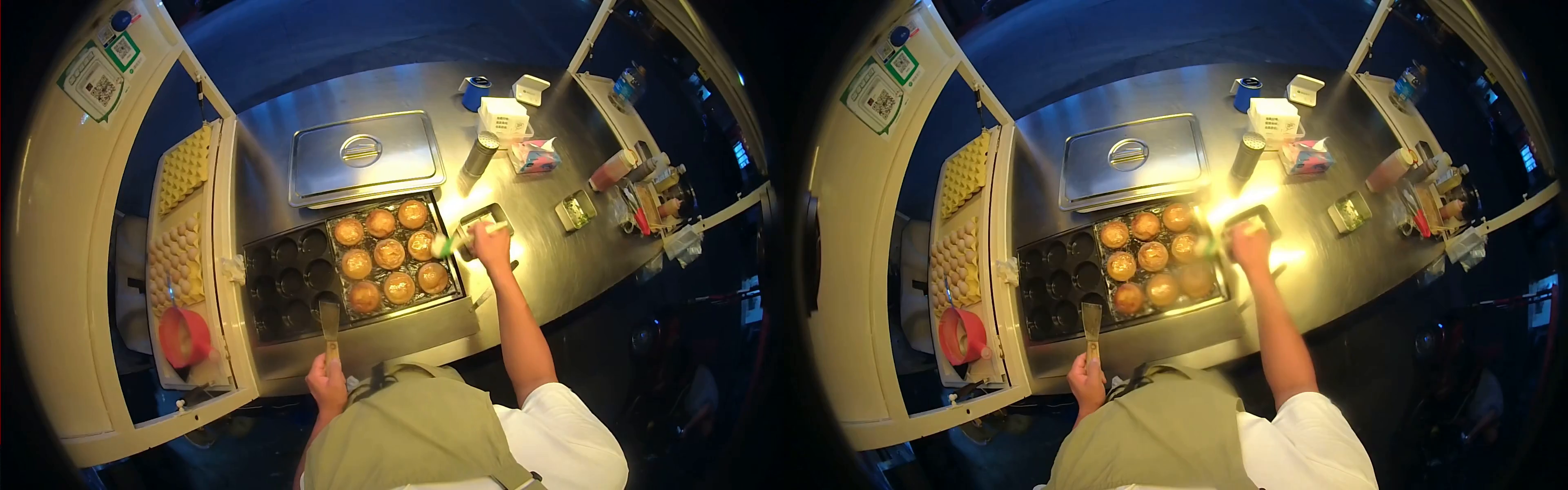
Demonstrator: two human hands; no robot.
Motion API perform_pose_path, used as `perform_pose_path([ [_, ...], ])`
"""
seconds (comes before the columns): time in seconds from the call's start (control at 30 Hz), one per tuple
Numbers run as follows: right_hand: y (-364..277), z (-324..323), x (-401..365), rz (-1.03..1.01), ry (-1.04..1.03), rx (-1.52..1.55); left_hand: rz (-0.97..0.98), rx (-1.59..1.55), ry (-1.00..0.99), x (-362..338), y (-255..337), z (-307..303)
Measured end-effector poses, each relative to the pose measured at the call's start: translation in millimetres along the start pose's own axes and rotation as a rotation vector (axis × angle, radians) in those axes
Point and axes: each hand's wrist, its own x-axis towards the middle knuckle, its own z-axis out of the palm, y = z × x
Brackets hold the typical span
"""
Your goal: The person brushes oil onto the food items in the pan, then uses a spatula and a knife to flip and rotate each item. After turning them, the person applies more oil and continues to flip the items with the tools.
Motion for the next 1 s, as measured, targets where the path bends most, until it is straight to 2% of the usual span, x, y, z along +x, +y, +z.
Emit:
perform_pose_path([
  [0.07, 7, 20, 28, -0.274, 0.076, 0.112, -0.008, 0.03, -0.028, 0, -4, 1],
  [0.13, 0, 31, 40, -0.608, 0.025, -0.192, -0.001, 0.026, -0.059, -1, -4, 2],
  [0.17, 1, 35, 42, -0.659, -0.024, -0.277, -0.001, 0.03, -0.066, -1, -4, 3],
  [0.2, -4, 26, 32, -0.601, -0.131, -0.415, 0.019, 0.024, -0.048, 0, -1, 6],
  [0.3, 4, 1, 5, -0.641, -0.223, -0.442, 0.033, 0.021, -0.007, 0, 3, 6],
  [0.37, 19, -13, -18, -0.786, -0.274, -0.326, 0.025, 0.029, 0.011, -1, 1, 3],
  [0.5, 37, -28, -62, -0.776, -0.287, -0.346, 0.013, 0.044, -0.023, 1, -2, 0],
  [0.57, 47, -29, -80, -0.754, -0.144, -0.231, 0.028, 0.064, -0.03, 1, 2, 3],
  [0.6, 45, -29, -90, -0.75, -0.143, -0.23, 0.029, 0.043, -0.018, 2, 5, 7],
  [0.67, 35, -29, -112, -0.513, -0.107, -0.138, 0.027, 0.028, -0.009, 2, 6, 9],
  [0.73, 51, -20, -116, -0.499, -0.057, -0.088, 0.018, 0.022, -0.047, 2, 7, 10],
  [0.8, 61, -12, -118, -0.32, -0.108, 0.069, 0.014, 0.03, -0.059, 1, 8, 13],
  [0.93, 55, 4, -127, -0.307, -0.149, 0.111, 0.007, 0.023, -0.079, 1, 9, 19],
  [1.0, 30, 6, -138, -0.186, -0.247, 0.232, 0.011, 0.02, -0.084, 2, 7, 21],
])
